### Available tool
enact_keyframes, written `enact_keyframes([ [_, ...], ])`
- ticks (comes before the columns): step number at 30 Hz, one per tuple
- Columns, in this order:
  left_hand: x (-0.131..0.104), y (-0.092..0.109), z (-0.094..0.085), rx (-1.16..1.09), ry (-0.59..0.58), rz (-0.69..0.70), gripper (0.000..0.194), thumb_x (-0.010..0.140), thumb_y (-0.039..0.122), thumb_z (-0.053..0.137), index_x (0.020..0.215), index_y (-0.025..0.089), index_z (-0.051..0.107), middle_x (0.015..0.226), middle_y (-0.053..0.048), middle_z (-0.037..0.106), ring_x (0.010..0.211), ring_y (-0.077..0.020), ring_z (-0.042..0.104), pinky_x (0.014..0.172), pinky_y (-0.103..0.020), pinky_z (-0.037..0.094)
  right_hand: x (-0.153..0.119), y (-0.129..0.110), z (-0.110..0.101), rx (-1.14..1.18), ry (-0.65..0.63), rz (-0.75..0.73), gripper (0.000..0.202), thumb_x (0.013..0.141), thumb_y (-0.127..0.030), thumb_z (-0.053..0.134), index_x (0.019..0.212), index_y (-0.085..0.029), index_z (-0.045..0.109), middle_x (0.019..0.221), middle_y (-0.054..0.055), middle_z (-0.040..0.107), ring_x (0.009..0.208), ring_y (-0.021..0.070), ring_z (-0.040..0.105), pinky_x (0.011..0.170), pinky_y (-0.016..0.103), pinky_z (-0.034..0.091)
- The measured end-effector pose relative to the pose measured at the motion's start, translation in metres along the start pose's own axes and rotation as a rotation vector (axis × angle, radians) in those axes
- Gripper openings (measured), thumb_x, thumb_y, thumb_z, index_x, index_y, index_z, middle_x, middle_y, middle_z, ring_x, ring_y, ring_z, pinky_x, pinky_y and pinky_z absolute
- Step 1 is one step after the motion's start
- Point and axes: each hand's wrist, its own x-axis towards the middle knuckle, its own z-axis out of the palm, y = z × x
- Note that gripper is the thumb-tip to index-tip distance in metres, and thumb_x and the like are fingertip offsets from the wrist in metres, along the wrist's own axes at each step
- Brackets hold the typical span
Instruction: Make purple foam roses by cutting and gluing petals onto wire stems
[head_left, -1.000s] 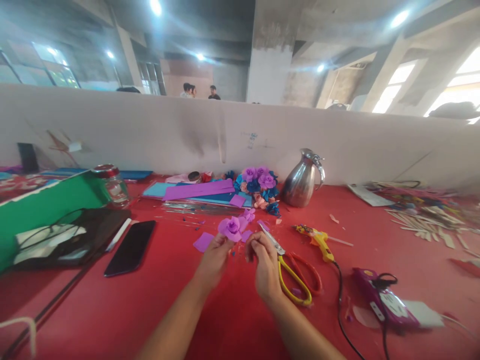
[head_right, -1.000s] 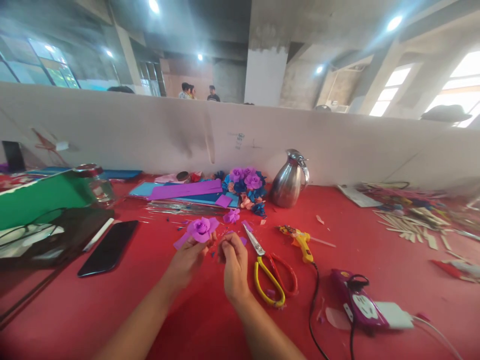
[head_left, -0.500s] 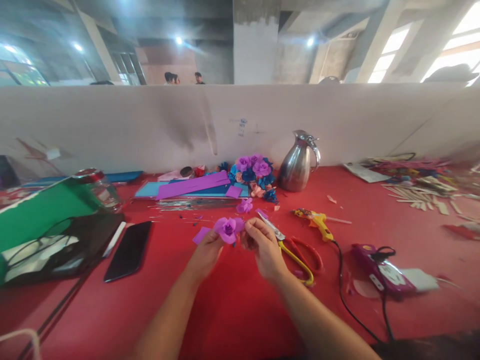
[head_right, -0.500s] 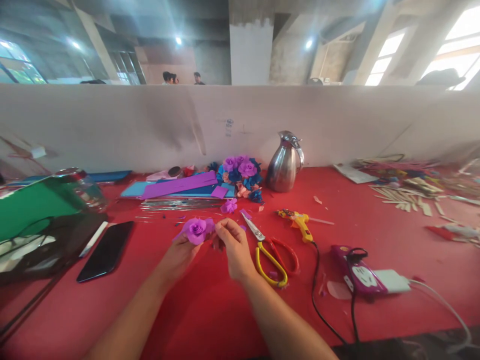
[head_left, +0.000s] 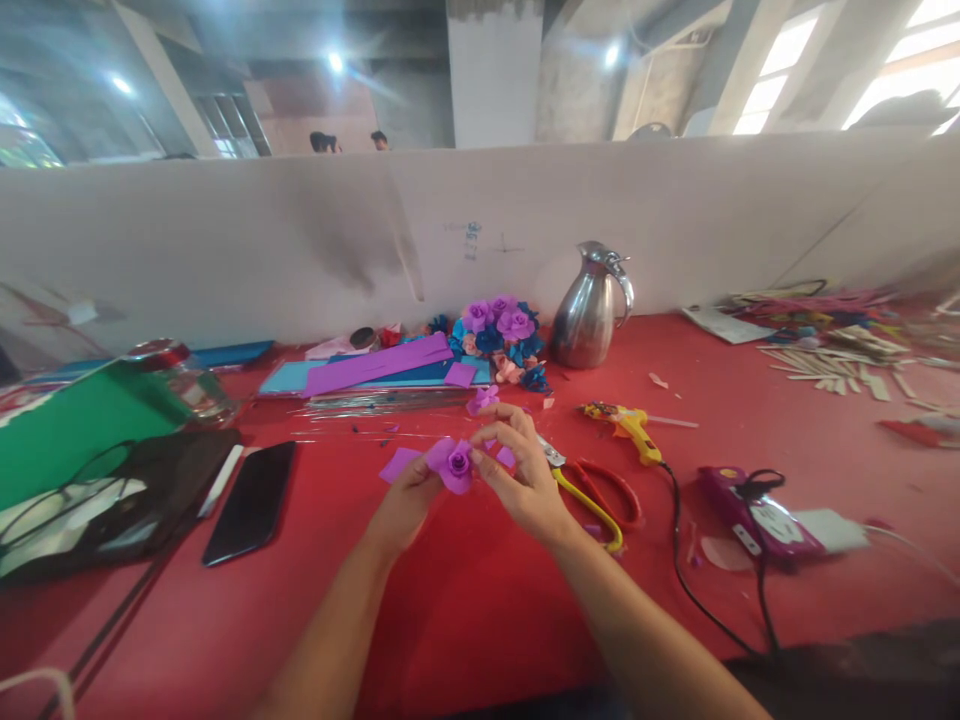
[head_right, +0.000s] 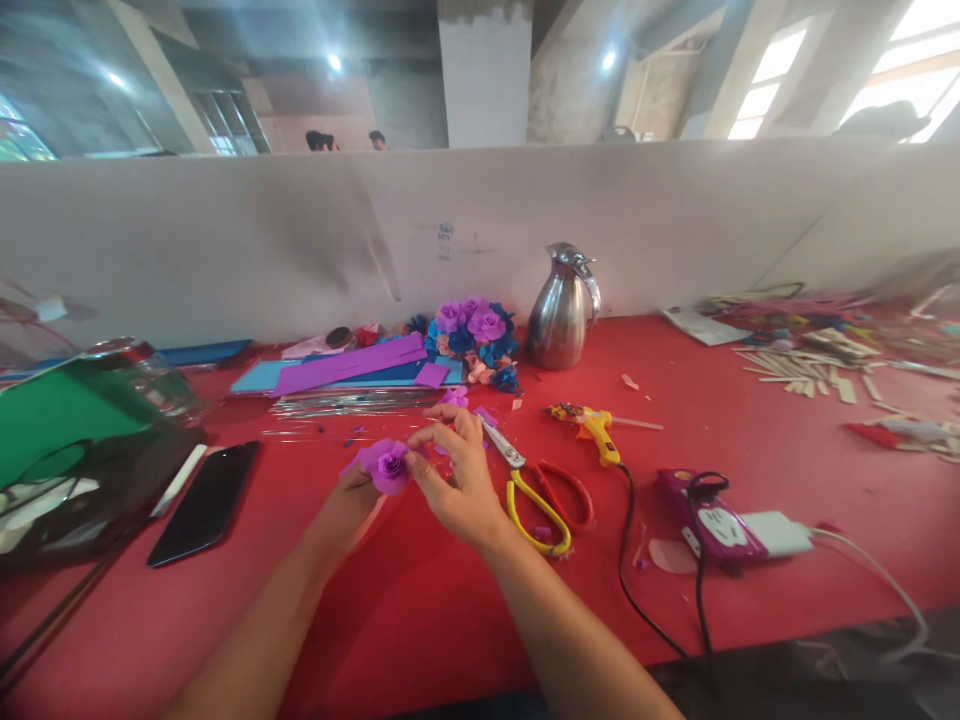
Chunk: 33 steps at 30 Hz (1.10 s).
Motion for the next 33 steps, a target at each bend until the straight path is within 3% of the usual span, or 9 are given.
enact_keyframes([
  [4,0.002,-0.003,-0.003,-0.021,-0.005,0.025,0.023,0.056,0.013,0.081,0.077,0.020,0.074,0.080,-0.001,0.070,0.084,-0.0180,0.061,0.079,-0.026,0.047,-0.001,0.000,0.001,-0.044,0.015,0.008,0.010,0.082,-0.028,0.058,0.075,-0.021,0.061,0.108,0.006,0.054,0.110,0.0237,0.046,0.095,0.041,0.035],
  [9,0.000,0.003,0.001,0.003,-0.043,0.057,0.015,0.059,0.016,0.080,0.072,0.017,0.073,0.080,-0.004,0.069,0.091,-0.0210,0.060,0.079,-0.026,0.046,-0.003,-0.002,0.000,-0.057,0.069,-0.002,0.012,0.081,-0.026,0.058,0.070,-0.021,0.060,0.105,0.006,0.054,0.106,0.0233,0.047,0.094,0.041,0.035],
  [15,-0.002,0.007,0.007,-0.041,-0.021,0.038,0.018,0.055,0.016,0.083,0.068,0.019,0.071,0.074,-0.002,0.067,0.088,-0.0209,0.060,0.077,-0.027,0.046,-0.004,-0.004,0.001,-0.086,0.075,-0.019,0.012,0.081,-0.027,0.058,0.070,-0.021,0.061,0.104,0.005,0.057,0.104,0.0237,0.048,0.092,0.042,0.035],
  [20,-0.002,0.007,0.007,-0.055,-0.050,0.006,0.019,0.052,0.019,0.085,0.063,0.019,0.069,0.070,-0.001,0.066,0.079,-0.0189,0.060,0.073,-0.026,0.045,-0.005,-0.003,0.002,-0.093,0.054,-0.040,0.017,0.082,-0.026,0.057,0.066,-0.021,0.060,0.101,0.005,0.058,0.102,0.0226,0.048,0.092,0.040,0.035],
  [28,-0.001,0.006,0.006,0.000,-0.094,-0.014,0.020,0.053,0.028,0.085,0.064,0.020,0.069,0.068,-0.001,0.067,0.074,-0.0198,0.060,0.066,-0.027,0.046,-0.005,-0.006,0.000,-0.114,0.053,-0.048,0.016,0.085,-0.027,0.053,0.074,-0.022,0.063,0.102,0.005,0.057,0.103,0.0223,0.047,0.092,0.040,0.036],
  [33,0.000,0.002,0.004,0.013,-0.118,-0.012,0.021,0.056,0.033,0.083,0.067,0.020,0.071,0.072,-0.002,0.069,0.079,-0.0212,0.062,0.071,-0.029,0.047,-0.005,-0.006,0.004,-0.132,0.077,-0.051,0.019,0.085,-0.025,0.054,0.068,-0.021,0.061,0.099,0.005,0.059,0.100,0.0211,0.048,0.090,0.038,0.036],
])
